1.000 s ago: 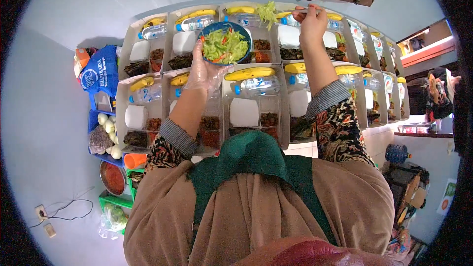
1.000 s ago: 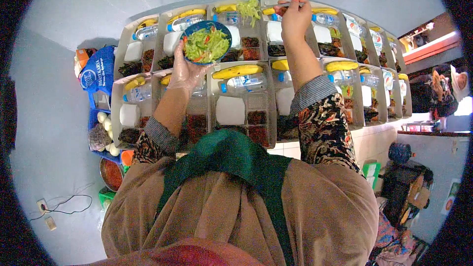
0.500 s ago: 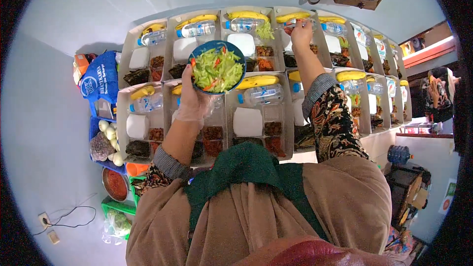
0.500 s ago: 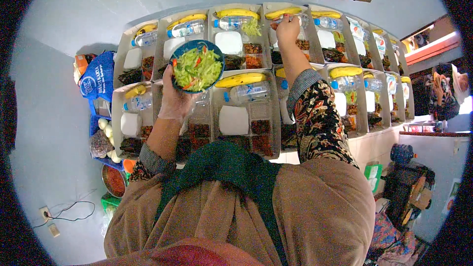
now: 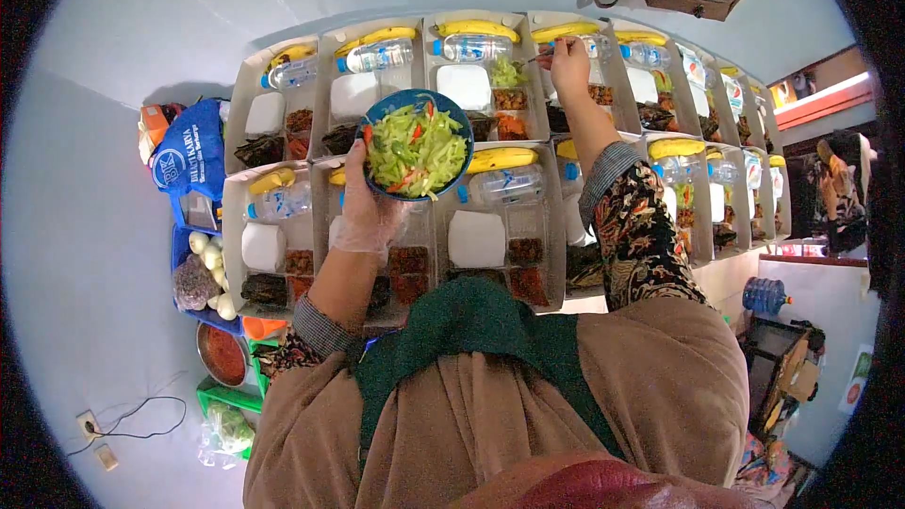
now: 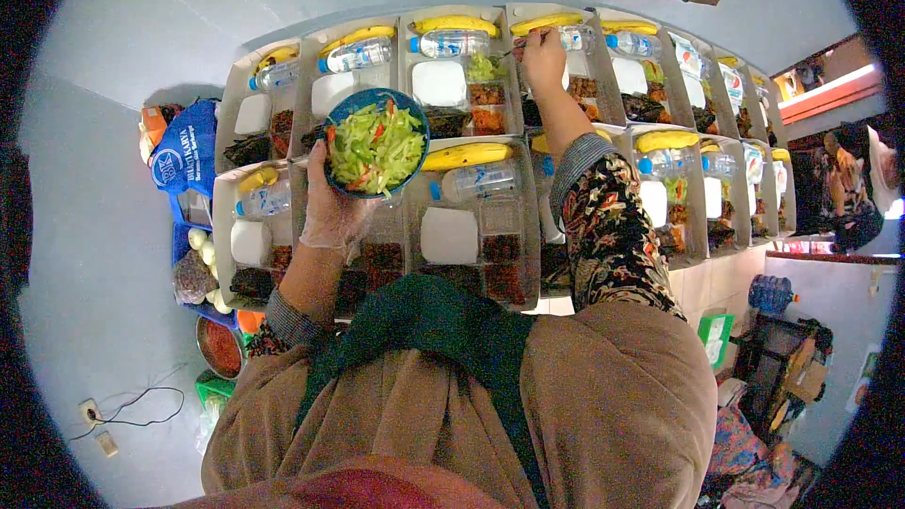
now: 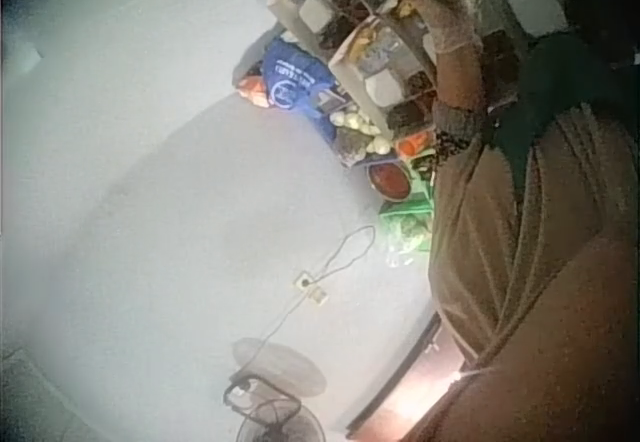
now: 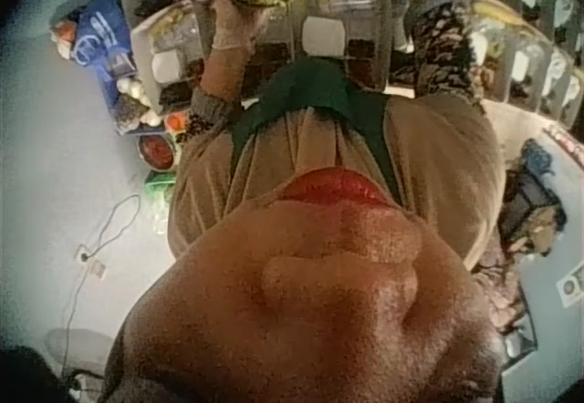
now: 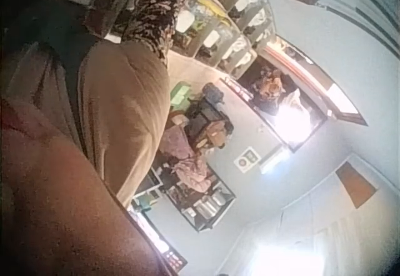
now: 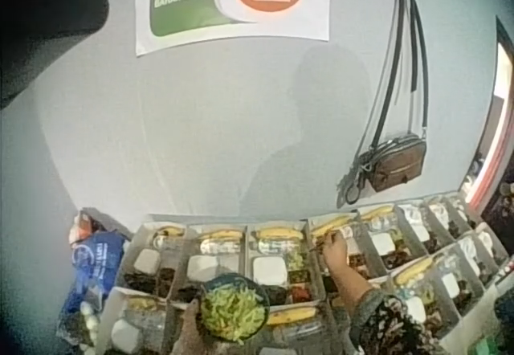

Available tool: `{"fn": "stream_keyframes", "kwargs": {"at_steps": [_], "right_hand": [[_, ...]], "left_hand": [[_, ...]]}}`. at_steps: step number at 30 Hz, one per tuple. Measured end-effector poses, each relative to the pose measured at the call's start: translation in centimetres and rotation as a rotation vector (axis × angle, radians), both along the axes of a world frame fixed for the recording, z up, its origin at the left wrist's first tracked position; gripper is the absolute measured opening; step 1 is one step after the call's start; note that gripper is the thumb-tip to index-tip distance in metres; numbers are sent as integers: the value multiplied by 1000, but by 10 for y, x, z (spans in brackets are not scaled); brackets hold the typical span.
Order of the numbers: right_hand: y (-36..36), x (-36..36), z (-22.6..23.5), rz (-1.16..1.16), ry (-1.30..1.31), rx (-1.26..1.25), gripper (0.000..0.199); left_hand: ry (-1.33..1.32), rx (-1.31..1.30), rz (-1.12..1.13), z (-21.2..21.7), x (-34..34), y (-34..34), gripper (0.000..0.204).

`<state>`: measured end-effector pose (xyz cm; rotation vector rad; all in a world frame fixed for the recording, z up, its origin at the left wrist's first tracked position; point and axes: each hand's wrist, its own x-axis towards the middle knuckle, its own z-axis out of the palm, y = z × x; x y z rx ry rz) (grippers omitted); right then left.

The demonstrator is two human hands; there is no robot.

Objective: Assembling and filling plastic meal containers with various food items like salad, meat, and rice in a production line.

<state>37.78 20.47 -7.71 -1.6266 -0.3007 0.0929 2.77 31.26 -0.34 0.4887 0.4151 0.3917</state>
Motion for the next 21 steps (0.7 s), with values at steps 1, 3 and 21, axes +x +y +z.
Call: {"fn": "stream_keyframes", "kwargs": {"at_steps": [1,3,21], "right_hand": [[1,-2,1,17,-18,-15,17],[0,-4,1,24,-49,-43,18],[-15,-40,38,79,-563,-209,17]], "left_hand": [[1,0,2,0,0,0,60],[12,-12,6,-2,0,0,61],[83,33,59,-7,6,3,60]]}}
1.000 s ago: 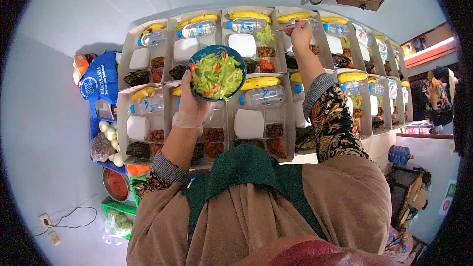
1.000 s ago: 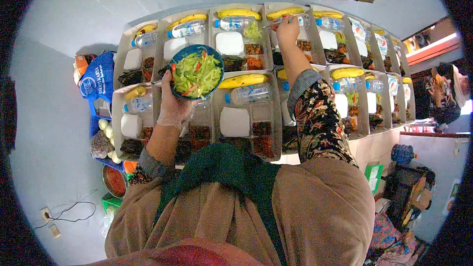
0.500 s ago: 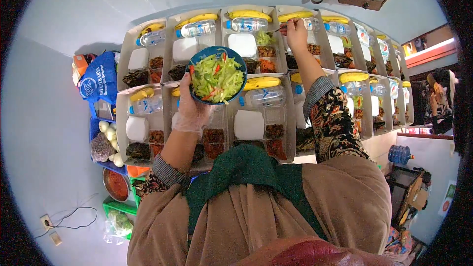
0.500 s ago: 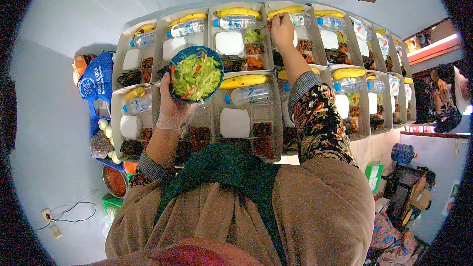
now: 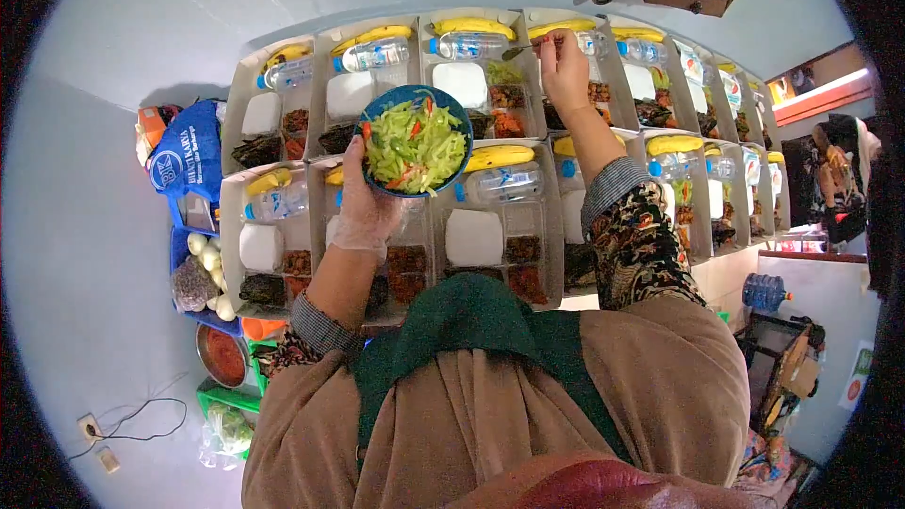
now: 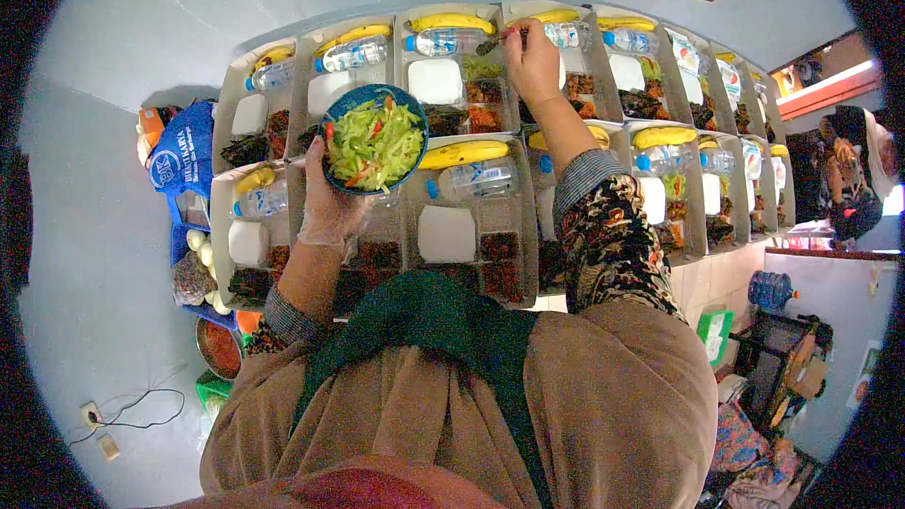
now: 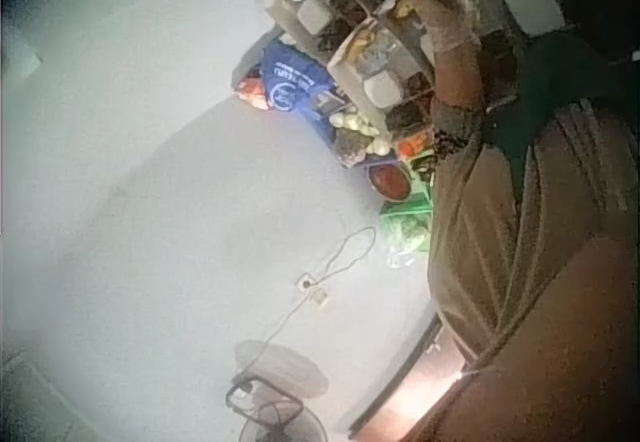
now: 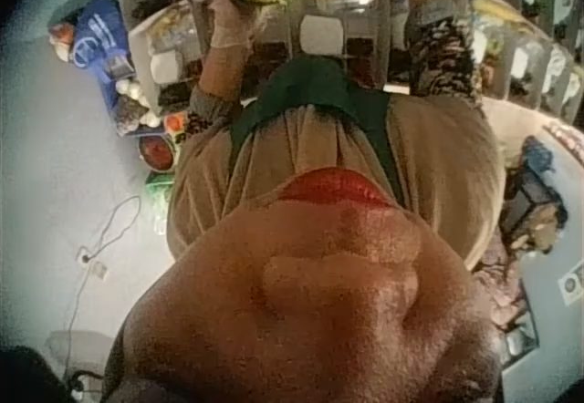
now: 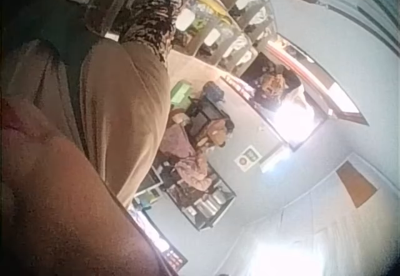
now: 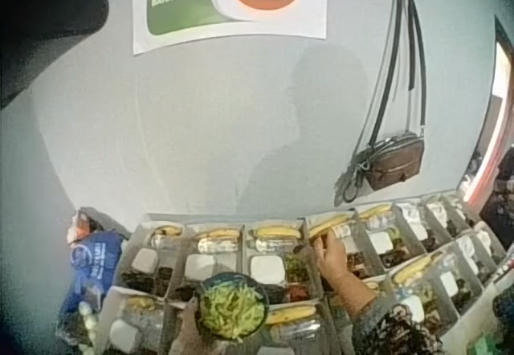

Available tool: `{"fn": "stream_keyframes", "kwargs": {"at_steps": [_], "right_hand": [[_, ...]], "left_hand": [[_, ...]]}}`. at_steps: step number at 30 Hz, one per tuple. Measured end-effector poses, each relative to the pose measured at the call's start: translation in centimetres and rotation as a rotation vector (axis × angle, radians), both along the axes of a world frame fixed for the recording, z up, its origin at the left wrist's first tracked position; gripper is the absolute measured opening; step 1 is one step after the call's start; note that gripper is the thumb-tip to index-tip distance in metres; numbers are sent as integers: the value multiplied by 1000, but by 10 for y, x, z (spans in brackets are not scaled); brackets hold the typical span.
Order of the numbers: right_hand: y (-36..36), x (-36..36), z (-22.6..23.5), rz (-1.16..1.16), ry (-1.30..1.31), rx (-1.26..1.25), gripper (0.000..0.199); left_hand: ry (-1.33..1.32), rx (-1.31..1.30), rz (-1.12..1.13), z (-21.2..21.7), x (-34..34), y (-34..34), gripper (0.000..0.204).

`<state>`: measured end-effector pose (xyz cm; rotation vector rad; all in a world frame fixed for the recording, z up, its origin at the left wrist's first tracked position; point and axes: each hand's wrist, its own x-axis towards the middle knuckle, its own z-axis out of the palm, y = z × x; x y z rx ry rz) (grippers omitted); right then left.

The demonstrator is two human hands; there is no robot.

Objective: Assembling and filling plastic meal containers with various food items like salad, meat, and rice in a production line.

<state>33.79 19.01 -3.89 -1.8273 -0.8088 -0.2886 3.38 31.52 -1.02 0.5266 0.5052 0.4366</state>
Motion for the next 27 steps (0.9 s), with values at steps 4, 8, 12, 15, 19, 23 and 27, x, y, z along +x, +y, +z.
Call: {"fn": "stream_keyframes", "kwargs": {"at_steps": [4,8,12,15,19,23,27], "right_hand": [[7,-5,-2,44,17,-20,15],[6,-6,-7,71,-51,-168,14],[-1,0,3,80,24,-47,14],[-7,0,10,85,42,-73,12],[-9,6,-9,97,15,-138,19],[-15,-3,18,-72,102,103,16],[-27,-38,84,71,378,617,21]], "left_hand": [[-15,-32,-37,5,-1,-2,59],[-48,-64,-48,6,0,-3,57],[-23,-65,-18,11,0,-3,57],[-18,-93,-38,19,0,-2,56],[-86,-124,-69,19,10,-4,54],[-172,-1,-184,12,20,-3,52],[-87,-103,-185,11,32,-7,50]]}}
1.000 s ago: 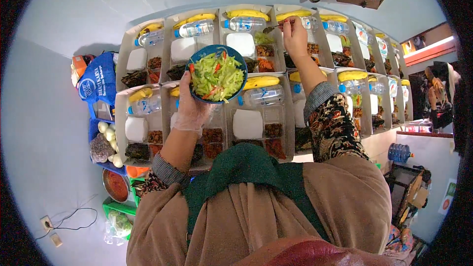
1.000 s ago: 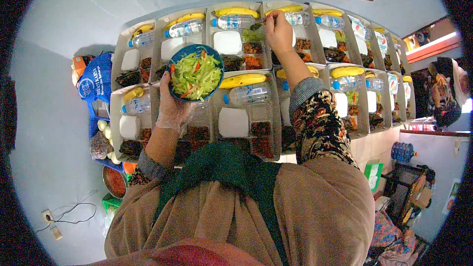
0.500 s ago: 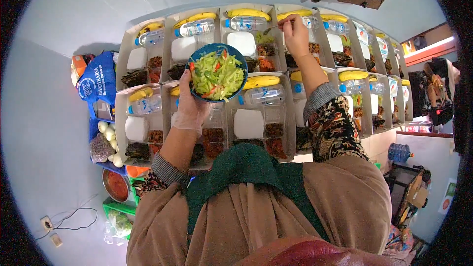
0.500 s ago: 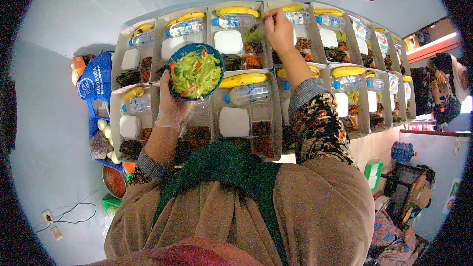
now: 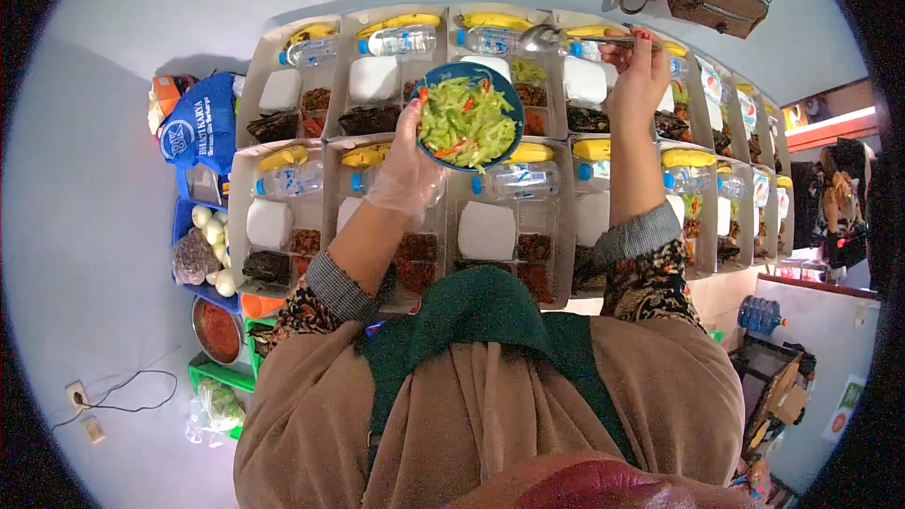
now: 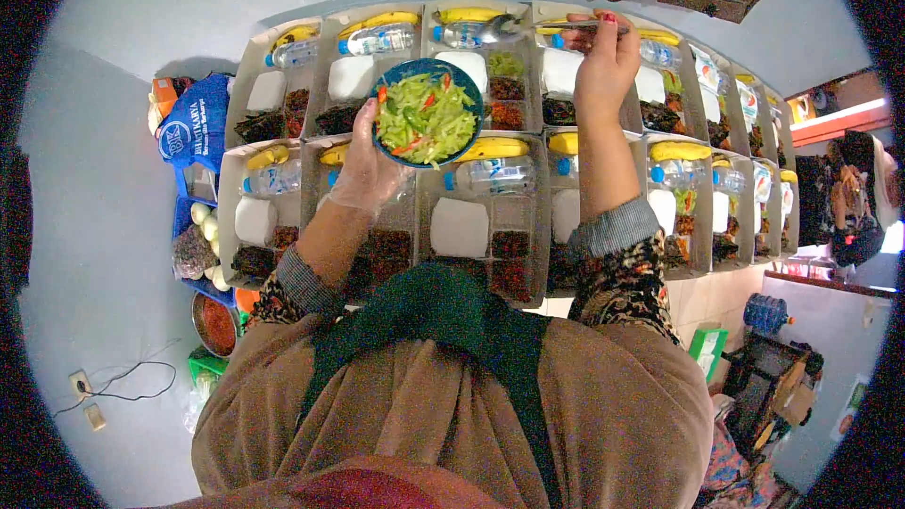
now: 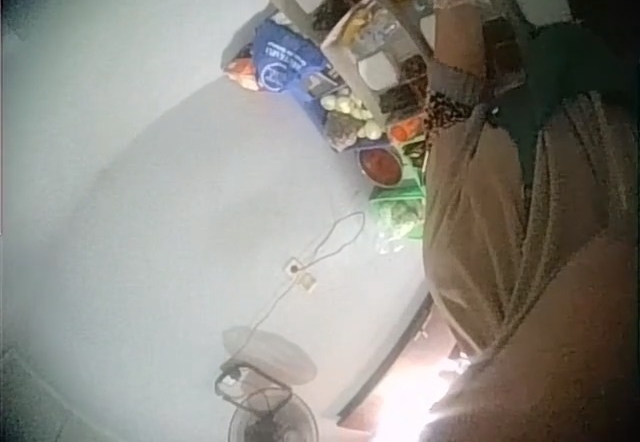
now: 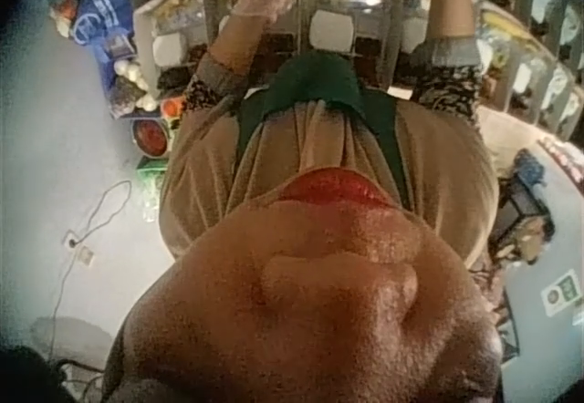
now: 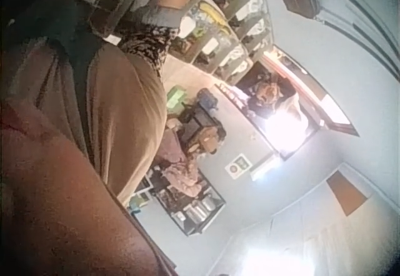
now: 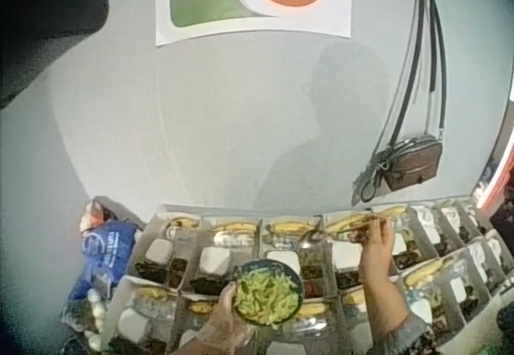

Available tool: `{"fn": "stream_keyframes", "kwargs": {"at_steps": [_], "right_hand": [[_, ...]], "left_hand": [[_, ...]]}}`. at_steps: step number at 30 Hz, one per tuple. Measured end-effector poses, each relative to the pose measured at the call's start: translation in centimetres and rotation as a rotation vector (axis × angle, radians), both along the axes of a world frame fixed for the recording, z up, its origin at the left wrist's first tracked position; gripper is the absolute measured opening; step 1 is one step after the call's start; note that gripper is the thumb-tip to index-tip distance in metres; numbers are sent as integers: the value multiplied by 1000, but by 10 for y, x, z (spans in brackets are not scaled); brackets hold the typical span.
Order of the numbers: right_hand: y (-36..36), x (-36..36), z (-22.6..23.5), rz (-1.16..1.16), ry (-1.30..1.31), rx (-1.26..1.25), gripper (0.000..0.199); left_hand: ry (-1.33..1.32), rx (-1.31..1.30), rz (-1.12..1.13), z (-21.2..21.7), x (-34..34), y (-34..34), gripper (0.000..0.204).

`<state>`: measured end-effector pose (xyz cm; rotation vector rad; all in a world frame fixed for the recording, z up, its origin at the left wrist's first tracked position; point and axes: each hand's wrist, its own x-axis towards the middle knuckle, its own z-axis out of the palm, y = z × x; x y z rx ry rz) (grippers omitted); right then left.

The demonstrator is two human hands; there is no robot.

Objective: Assembling and filling plastic meal containers with various food items like salad, meat, and rice in a production line.

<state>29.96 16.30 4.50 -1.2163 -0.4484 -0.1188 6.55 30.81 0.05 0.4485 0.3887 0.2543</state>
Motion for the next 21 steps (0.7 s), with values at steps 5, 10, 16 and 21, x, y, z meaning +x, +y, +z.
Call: {"fn": "stream_keyframes", "kwargs": {"at_steps": [5,10,16,21], "right_hand": [[2,-53,16,322,-296,-86,20],[-3,-64,12,335,-747,-365,17],[1,-63,-2,402,127,-215,15],[-1,-59,10,320,116,-221,17]], "left_hand": [[-117,77,-59,11,6,-11,50],[-107,37,-138,13,8,-13,50],[-60,76,-184,14,7,-22,52],[-78,27,-198,13,7,-19,53]]}}
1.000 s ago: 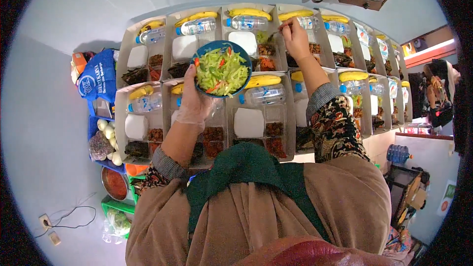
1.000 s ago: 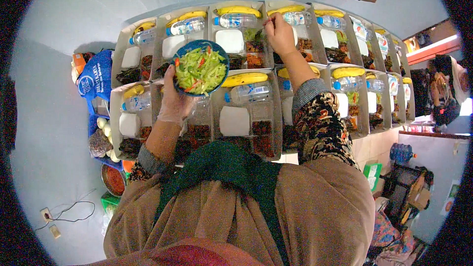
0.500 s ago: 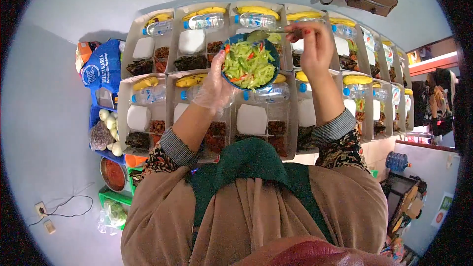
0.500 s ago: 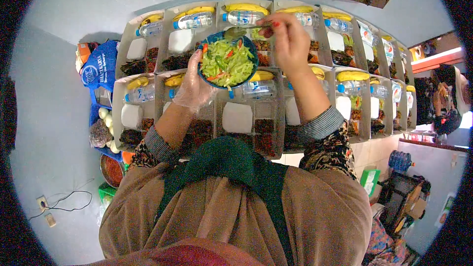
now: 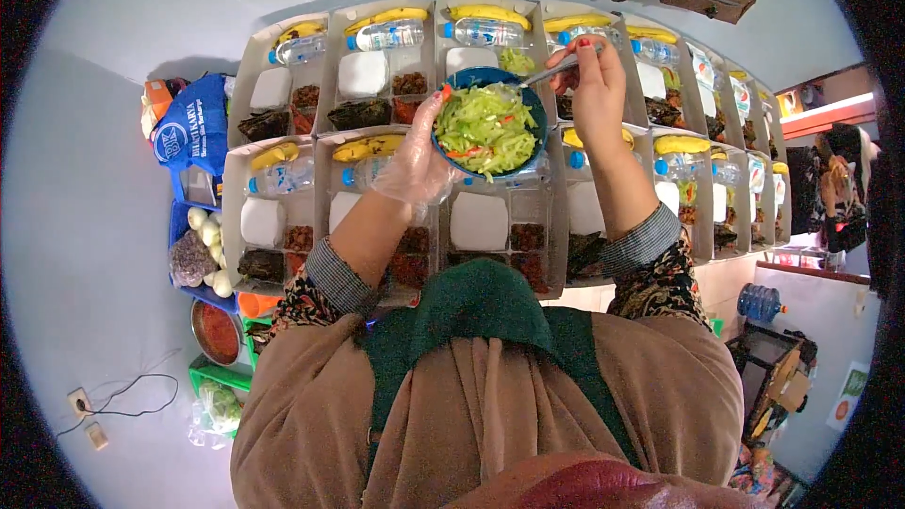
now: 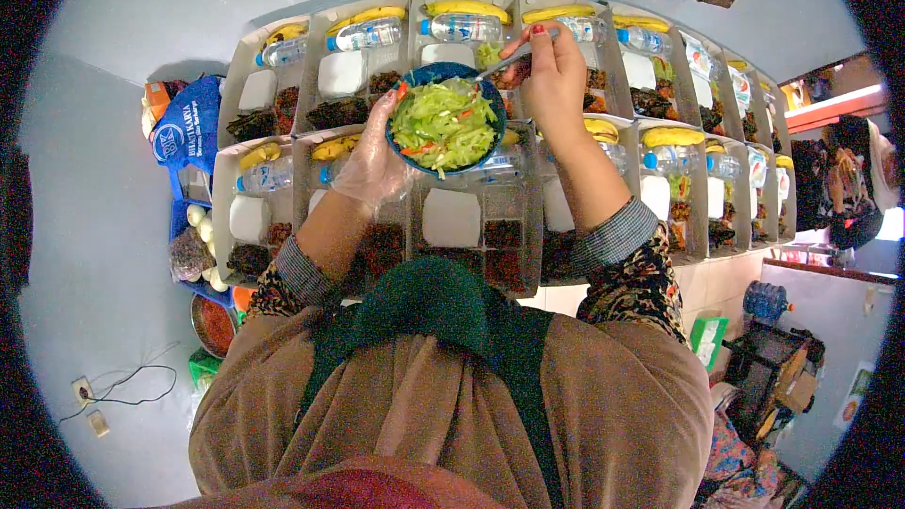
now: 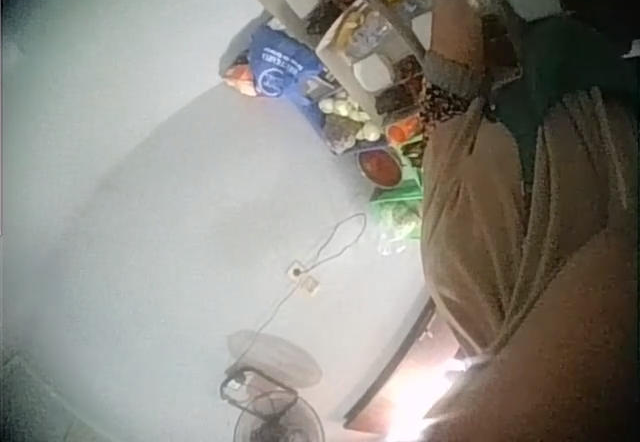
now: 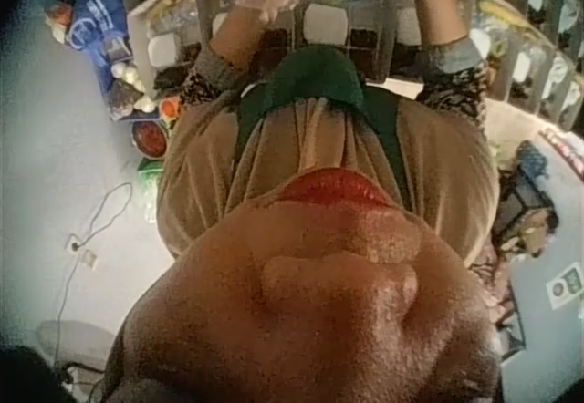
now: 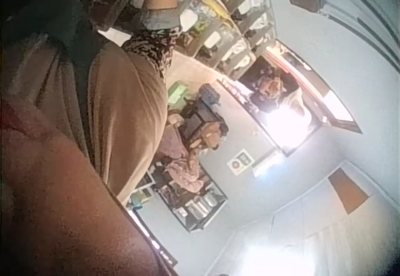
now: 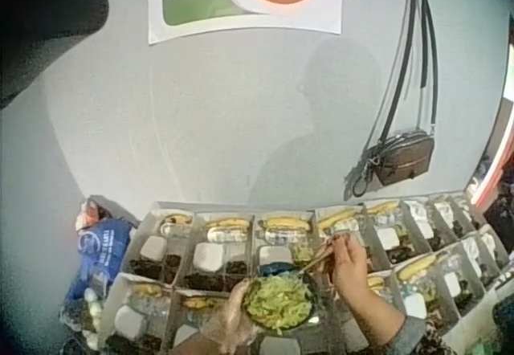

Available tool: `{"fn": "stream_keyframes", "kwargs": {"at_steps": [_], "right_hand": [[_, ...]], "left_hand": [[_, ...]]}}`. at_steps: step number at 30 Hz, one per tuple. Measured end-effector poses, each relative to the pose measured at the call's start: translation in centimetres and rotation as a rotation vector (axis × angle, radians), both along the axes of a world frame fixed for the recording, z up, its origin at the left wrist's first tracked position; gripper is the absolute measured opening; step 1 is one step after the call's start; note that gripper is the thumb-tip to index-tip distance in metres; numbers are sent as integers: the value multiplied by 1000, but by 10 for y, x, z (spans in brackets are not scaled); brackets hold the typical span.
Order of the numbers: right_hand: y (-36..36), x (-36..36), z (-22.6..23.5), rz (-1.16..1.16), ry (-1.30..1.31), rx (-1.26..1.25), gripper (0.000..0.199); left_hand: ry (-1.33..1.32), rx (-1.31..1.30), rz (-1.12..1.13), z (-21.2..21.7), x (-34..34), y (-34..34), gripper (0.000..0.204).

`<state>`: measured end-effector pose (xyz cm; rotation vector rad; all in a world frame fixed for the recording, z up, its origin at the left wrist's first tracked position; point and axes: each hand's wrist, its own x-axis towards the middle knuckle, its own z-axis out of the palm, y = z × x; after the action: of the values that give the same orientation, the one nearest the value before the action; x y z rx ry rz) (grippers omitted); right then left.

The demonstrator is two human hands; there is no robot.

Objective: Assembling and filling plastic meal containers with various food items like salad, meat, and rice in a production line.

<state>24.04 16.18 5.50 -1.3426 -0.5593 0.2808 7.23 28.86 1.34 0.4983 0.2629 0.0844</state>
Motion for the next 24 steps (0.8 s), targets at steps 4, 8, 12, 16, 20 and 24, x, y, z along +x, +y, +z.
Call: {"fn": "stream_keyframes", "kwargs": {"at_steps": [4,8,12,16,20,24], "right_hand": [[2,1,-5,-19,-42,-52,17],[7,-3,-7,29,100,-21,16],[3,9,-11,-47,156,3,15],[0,16,-7,-68,146,29,17],[0,23,-2,-88,114,89,15],[1,21,1,-92,0,83,14]], "left_hand": [[57,4,21,9,1,0,55],[47,5,14,5,2,0,55],[60,3,0,3,1,2,54],[44,2,5,1,1,5,52],[39,24,-7,-3,3,7,55],[80,42,14,-5,8,9,55]]}}
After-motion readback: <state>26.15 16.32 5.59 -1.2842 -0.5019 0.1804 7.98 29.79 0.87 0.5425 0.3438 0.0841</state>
